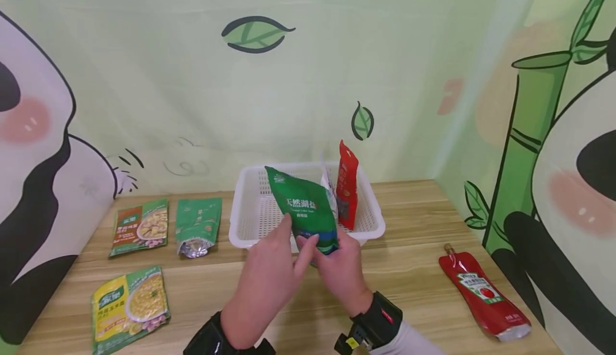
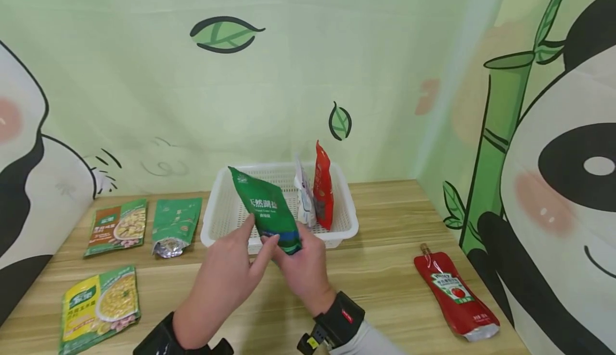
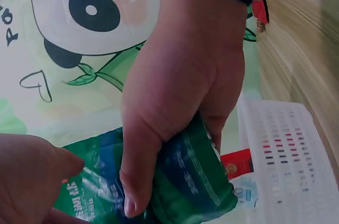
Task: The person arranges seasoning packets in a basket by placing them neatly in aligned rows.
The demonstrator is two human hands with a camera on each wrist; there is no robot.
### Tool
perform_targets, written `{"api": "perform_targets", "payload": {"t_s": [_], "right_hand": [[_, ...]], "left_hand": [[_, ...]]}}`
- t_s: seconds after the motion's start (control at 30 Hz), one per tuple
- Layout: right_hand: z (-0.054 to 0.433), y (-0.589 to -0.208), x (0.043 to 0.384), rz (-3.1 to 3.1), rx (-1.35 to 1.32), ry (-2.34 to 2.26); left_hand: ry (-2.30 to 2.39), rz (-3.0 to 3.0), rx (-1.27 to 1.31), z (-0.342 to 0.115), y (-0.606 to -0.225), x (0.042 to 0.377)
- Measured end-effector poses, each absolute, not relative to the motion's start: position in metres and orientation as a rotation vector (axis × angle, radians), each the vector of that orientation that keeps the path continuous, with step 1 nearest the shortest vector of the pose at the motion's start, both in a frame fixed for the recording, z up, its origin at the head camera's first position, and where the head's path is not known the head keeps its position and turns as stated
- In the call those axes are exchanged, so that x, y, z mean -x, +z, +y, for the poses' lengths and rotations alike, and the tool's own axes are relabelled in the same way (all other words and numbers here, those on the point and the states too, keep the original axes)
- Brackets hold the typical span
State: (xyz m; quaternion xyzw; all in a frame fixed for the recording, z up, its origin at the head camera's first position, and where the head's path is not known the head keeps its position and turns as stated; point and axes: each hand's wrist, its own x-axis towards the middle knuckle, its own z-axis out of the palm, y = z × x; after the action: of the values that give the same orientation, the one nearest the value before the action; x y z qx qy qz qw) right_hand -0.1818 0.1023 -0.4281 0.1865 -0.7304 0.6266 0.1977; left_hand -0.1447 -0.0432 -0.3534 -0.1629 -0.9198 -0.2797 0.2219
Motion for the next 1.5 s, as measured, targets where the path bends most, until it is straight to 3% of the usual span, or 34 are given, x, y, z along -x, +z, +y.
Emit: {"api": "perform_targets", "payload": {"t_s": [0.47, 0.97, 1.5], "right_hand": [[0.095, -0.426, 0.171, -2.15, -0.634, 1.505], [0.094, -0.419, 0.162, -2.218, -0.841, 1.168], [0.138, -0.404, 0.191, -2.35, -1.176, 1.16]], "left_hand": [[-1.307, -2.667, 0.334, -0.042, -0.346, 0.156], [-1.222, -2.54, 0.25, -0.047, -0.353, 0.157], [-1.165, -2.476, 0.376, -0.059, -0.355, 0.172]]}}
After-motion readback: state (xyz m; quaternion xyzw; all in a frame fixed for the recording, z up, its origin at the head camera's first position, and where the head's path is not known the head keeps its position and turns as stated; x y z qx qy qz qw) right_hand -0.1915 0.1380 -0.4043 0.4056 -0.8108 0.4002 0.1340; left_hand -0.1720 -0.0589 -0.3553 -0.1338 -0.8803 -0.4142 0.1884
